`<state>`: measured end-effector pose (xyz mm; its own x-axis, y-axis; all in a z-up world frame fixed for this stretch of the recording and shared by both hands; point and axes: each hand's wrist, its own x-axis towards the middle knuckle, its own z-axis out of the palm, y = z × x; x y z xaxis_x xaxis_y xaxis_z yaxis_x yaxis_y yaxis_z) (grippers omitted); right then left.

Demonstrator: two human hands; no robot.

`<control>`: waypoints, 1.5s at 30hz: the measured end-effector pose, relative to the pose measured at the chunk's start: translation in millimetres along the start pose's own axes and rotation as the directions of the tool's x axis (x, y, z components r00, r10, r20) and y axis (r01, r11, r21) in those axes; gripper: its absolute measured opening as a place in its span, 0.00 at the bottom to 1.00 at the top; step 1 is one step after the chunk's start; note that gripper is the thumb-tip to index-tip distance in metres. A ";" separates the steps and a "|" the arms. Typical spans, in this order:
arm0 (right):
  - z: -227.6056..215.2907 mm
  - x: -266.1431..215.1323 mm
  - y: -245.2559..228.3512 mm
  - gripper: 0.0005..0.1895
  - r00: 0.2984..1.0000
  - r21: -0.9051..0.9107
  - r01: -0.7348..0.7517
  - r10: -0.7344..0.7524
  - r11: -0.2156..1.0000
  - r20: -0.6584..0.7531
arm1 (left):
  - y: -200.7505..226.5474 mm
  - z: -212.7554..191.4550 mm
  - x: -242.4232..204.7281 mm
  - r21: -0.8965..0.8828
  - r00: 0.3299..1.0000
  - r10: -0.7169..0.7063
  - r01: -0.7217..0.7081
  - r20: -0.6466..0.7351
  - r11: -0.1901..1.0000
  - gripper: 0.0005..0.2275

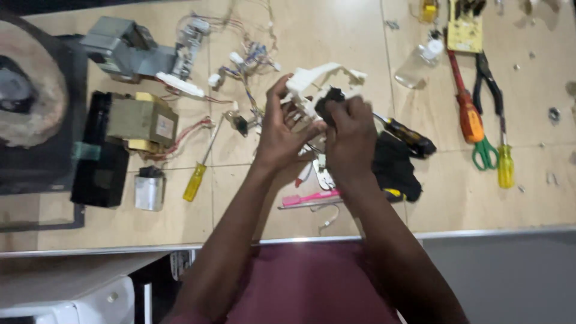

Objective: The person cleans various disassembled electronic components on a workbench. They use a pink toothbrush to scrub a green circuit board and a yellow component, then wipe a white plastic housing with a black cloth. The person also handles a small motor and a light bulb, wiping them with the cloth.

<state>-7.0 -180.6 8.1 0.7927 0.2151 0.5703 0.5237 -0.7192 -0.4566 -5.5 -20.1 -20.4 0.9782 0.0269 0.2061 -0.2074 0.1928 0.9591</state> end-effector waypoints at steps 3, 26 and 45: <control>-32.5 9.6 -22.7 0.13 0.961 0.155 -0.102 0.056 0.983 0.271 | 16.4 0.9 -2.6 0.074 0.998 0.007 -0.011 0.055 0.997 0.45; -32.5 -28.1 13.7 0.13 0.884 0.439 -0.451 0.321 0.777 0.339 | 21.2 2.0 -13.9 0.039 0.992 0.115 -0.117 0.045 0.992 0.47; -54.1 -10.5 -22.8 0.14 0.947 0.231 -0.218 0.148 0.948 0.285 | 20.5 -5.8 -10.7 0.055 0.981 0.181 -0.185 0.068 0.981 0.47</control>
<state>-44.1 -202.2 49.5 0.9171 0.2858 0.2779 0.3962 -0.5759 -0.7151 -20.2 -10.8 -4.1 0.9210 -0.0056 0.3894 -0.3854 0.1305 0.9135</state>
